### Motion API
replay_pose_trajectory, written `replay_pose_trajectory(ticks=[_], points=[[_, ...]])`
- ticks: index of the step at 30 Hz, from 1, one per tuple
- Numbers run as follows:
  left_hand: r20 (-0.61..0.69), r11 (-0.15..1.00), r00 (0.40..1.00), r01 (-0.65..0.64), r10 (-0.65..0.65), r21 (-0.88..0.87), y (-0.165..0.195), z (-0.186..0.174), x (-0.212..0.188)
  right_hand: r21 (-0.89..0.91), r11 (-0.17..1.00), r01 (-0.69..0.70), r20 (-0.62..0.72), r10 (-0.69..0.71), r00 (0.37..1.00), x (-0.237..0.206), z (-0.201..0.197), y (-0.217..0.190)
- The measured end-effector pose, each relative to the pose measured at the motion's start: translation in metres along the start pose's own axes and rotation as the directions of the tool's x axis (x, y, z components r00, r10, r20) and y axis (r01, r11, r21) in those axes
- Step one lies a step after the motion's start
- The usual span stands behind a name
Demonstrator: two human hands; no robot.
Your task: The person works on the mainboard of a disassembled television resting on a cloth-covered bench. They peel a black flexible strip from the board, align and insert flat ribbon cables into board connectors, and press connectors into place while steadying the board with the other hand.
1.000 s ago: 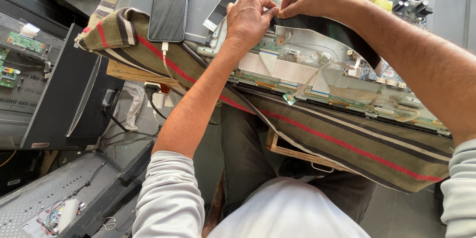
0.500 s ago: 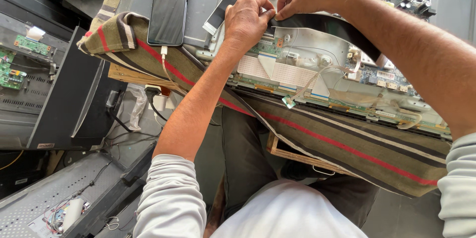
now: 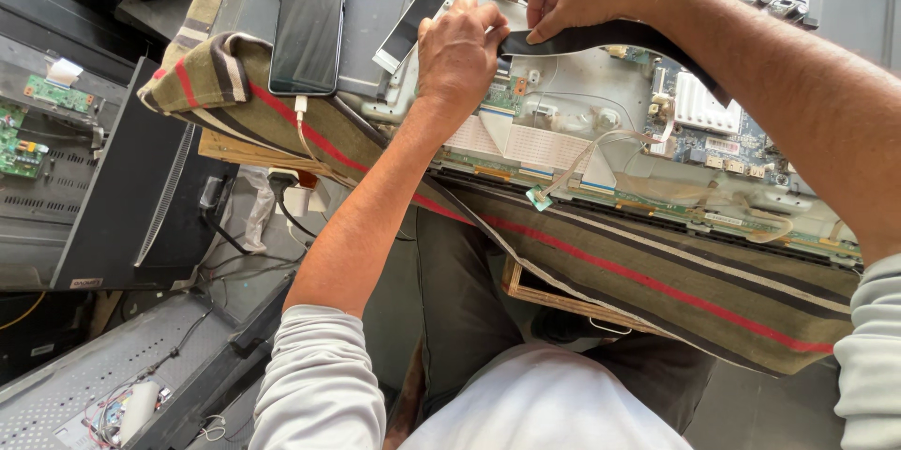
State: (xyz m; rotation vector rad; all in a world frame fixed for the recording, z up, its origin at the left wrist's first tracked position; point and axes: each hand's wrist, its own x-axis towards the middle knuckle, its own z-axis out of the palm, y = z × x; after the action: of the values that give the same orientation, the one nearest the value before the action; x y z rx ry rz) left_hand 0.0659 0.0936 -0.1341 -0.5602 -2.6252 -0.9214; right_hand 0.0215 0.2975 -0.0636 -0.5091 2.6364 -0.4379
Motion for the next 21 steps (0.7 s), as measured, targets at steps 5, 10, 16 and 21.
replay_pose_trajectory(ticks=[5, 10, 16, 21], points=[[-0.046, 0.999, 0.998, -0.04, 0.04, 0.003, -0.004, 0.007, 0.002, 0.013, 1.0, -0.008, 0.018, 0.008, 1.0, 0.003, 0.003, 0.006], [0.02, 1.0, 1.0, 0.009, -0.009, 0.002, -0.005, 0.007, 0.004, -0.058, 0.998, 0.0, 0.035, 0.003, 0.999, 0.007, 0.001, 0.007], [0.124, 0.987, 0.988, 0.107, -0.092, -0.119, -0.006, -0.002, 0.007, -0.111, 0.992, -0.06, 0.026, 0.063, 0.998, 0.007, 0.0, 0.006], [0.156, 0.989, 0.982, 0.123, -0.109, -0.084, -0.004, -0.005, 0.014, -0.091, 0.995, -0.05, 0.038, 0.053, 0.998, 0.008, 0.0, 0.007]])
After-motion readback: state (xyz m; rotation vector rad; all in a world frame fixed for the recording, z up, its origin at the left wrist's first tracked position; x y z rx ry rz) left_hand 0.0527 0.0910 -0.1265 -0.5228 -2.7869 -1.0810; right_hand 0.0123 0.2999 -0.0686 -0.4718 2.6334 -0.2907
